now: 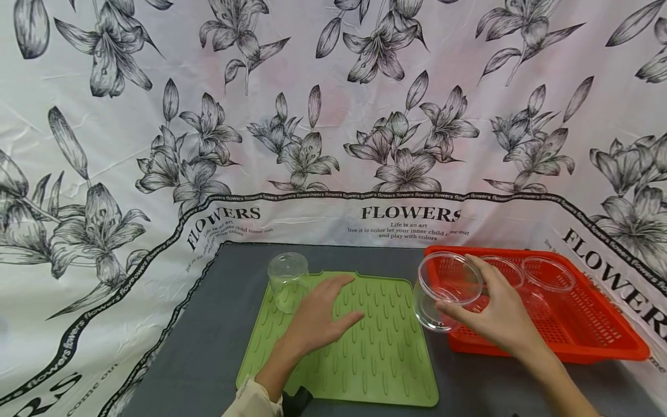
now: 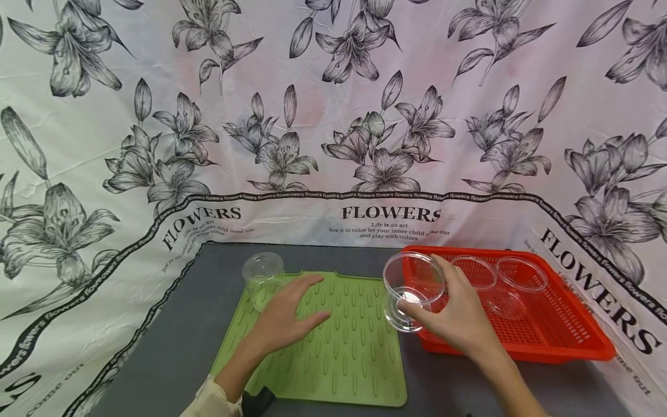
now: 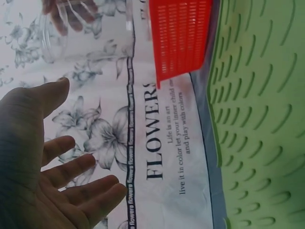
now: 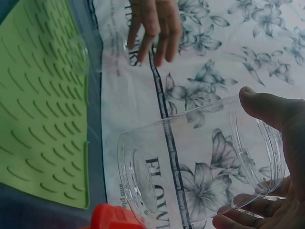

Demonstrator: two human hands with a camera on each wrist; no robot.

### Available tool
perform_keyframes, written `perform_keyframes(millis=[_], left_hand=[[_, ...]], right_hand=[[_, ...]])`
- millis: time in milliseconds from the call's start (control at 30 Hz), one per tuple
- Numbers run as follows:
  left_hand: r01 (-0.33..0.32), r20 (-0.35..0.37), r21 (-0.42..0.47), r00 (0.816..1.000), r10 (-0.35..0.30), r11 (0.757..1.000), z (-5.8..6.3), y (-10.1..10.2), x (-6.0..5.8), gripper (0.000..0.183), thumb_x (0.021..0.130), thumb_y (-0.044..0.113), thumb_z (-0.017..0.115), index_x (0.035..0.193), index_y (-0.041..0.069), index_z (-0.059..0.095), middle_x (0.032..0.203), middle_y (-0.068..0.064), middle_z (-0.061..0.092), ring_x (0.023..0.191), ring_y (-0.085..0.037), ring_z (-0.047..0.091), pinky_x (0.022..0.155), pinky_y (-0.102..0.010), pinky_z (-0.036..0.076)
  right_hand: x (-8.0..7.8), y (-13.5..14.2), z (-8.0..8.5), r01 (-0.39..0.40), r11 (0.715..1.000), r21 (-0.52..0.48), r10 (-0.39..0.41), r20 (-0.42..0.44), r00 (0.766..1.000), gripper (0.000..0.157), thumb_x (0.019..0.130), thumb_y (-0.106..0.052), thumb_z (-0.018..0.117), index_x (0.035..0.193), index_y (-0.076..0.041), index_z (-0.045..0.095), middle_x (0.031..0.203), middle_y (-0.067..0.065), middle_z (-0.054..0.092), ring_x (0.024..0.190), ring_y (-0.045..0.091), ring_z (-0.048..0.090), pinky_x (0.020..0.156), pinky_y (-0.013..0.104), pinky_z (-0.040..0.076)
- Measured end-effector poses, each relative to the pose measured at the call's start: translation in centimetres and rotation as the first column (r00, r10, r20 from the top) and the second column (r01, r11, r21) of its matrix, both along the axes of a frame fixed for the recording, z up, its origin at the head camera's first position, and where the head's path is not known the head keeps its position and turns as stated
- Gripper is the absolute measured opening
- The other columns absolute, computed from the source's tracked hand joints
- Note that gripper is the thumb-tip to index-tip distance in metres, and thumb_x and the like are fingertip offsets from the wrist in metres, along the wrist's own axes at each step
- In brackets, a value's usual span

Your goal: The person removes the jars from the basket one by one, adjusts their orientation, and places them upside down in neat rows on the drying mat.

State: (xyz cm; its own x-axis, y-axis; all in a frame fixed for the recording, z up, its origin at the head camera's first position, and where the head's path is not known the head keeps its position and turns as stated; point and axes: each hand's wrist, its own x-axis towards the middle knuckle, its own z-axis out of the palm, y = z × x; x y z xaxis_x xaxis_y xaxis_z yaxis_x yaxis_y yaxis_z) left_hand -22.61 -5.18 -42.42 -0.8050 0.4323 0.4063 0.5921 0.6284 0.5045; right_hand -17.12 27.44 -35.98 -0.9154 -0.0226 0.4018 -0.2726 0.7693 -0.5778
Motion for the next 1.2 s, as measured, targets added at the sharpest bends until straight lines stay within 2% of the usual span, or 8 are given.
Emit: perform_keyframes(millis=[133, 333, 567, 667, 800, 933, 1067, 1200], left_hand=[[0.007, 0.006, 0.014, 1.000, -0.007, 1.000, 0.5, 0.5, -0.1, 0.072, 0.093, 0.051, 0.069, 0.154, 0.022, 0.045, 0.157, -0.001, 0.048, 0.144, -0.025, 0.048, 0.112, -0.051, 0.046], [0.022, 0.052, 0.028, 0.998, -0.024, 0.999, 0.9, 1.2, -0.1, 0.081, 0.089, 0.052, 0.074, 0.156, 0.020, 0.041, 0.159, -0.003, 0.046, 0.145, -0.027, 0.046, 0.115, -0.051, 0.044], [0.047, 0.127, 0.085, 0.990, -0.057, 0.995, 1.1, 1.4, 0.2, 0.087, 0.086, 0.052, 0.077, 0.157, 0.021, 0.038, 0.161, -0.002, 0.043, 0.144, -0.029, 0.047, 0.113, -0.054, 0.045], [0.093, 0.182, 0.140, 0.976, -0.117, 0.986, 1.1, 1.4, 0.1, 0.089, 0.086, 0.049, 0.079, 0.159, 0.021, 0.036, 0.161, -0.003, 0.042, 0.141, -0.028, 0.050, 0.111, -0.049, 0.049], [0.148, 0.251, 0.215, 0.947, -0.201, 0.965, 1.0, 1.4, 0.0, 0.093, 0.085, 0.043, 0.082, 0.160, 0.021, 0.033, 0.162, -0.004, 0.039, 0.140, -0.029, 0.050, 0.109, -0.041, 0.051], [0.161, 0.272, 0.224, 0.937, -0.220, 0.961, 0.9, 1.5, 0.0, 0.100, 0.079, 0.042, 0.087, 0.160, 0.023, 0.031, 0.162, -0.003, 0.039, 0.142, -0.028, 0.049, 0.112, -0.040, 0.049], [0.182, 0.290, 0.239, 0.924, -0.249, 0.954, 0.9, 1.5, 0.1, 0.108, 0.074, 0.043, 0.091, 0.160, 0.026, 0.029, 0.161, 0.000, 0.040, 0.142, -0.027, 0.048, 0.115, -0.042, 0.046], [0.223, 0.298, 0.293, 0.903, -0.311, 0.930, 0.9, 1.7, 0.2, 0.109, 0.072, 0.040, 0.093, 0.159, 0.024, 0.031, 0.157, 0.002, 0.044, 0.138, -0.024, 0.052, 0.114, -0.043, 0.047]], right_hand=[[-0.4, -1.2, -0.5, -0.035, 0.999, -0.001, 0.035, -0.015, 0.999, 0.102, 0.076, -0.046, 0.089, 0.153, -0.004, 0.039, 0.140, 0.021, 0.054, 0.124, 0.040, 0.053, 0.092, 0.068, 0.050], [-0.8, -3.0, -1.4, -0.087, 0.996, -0.009, 0.087, -0.009, 0.996, 0.104, 0.074, -0.047, 0.090, 0.154, -0.006, 0.038, 0.144, 0.019, 0.053, 0.127, 0.038, 0.053, 0.095, 0.066, 0.050], [-0.8, -4.7, -2.2, -0.138, 0.990, -0.020, 0.138, 0.026, 0.990, 0.106, 0.073, -0.050, 0.090, 0.155, -0.008, 0.037, 0.143, 0.015, 0.053, 0.120, 0.032, 0.057, 0.088, 0.053, 0.055], [-0.7, -5.3, -2.5, -0.158, 0.987, -0.013, 0.158, 0.025, 0.987, 0.105, 0.073, -0.052, 0.090, 0.154, -0.009, 0.039, 0.143, 0.014, 0.054, 0.122, 0.033, 0.058, 0.091, 0.055, 0.055], [-0.7, -5.9, -2.8, -0.187, 0.982, -0.001, 0.187, 0.011, 0.982, 0.105, 0.071, -0.053, 0.090, 0.153, -0.009, 0.041, 0.139, 0.012, 0.057, 0.120, 0.030, 0.060, 0.094, 0.055, 0.054], [-0.5, -6.4, -2.8, -0.210, 0.978, 0.006, 0.210, 0.016, 0.978, 0.105, 0.071, -0.054, 0.090, 0.152, -0.010, 0.042, 0.135, 0.011, 0.059, 0.117, 0.027, 0.061, 0.091, 0.051, 0.055], [-0.4, -6.9, -2.8, -0.229, 0.973, 0.009, 0.229, 0.020, 0.973, 0.104, 0.071, -0.057, 0.089, 0.153, -0.013, 0.042, 0.138, 0.012, 0.058, 0.120, 0.029, 0.061, 0.093, 0.051, 0.055], [-0.5, -7.3, -2.9, -0.249, 0.968, 0.015, 0.249, 0.014, 0.968, 0.105, 0.070, -0.057, 0.089, 0.153, -0.014, 0.042, 0.136, 0.009, 0.058, 0.119, 0.027, 0.060, 0.094, 0.051, 0.055]])
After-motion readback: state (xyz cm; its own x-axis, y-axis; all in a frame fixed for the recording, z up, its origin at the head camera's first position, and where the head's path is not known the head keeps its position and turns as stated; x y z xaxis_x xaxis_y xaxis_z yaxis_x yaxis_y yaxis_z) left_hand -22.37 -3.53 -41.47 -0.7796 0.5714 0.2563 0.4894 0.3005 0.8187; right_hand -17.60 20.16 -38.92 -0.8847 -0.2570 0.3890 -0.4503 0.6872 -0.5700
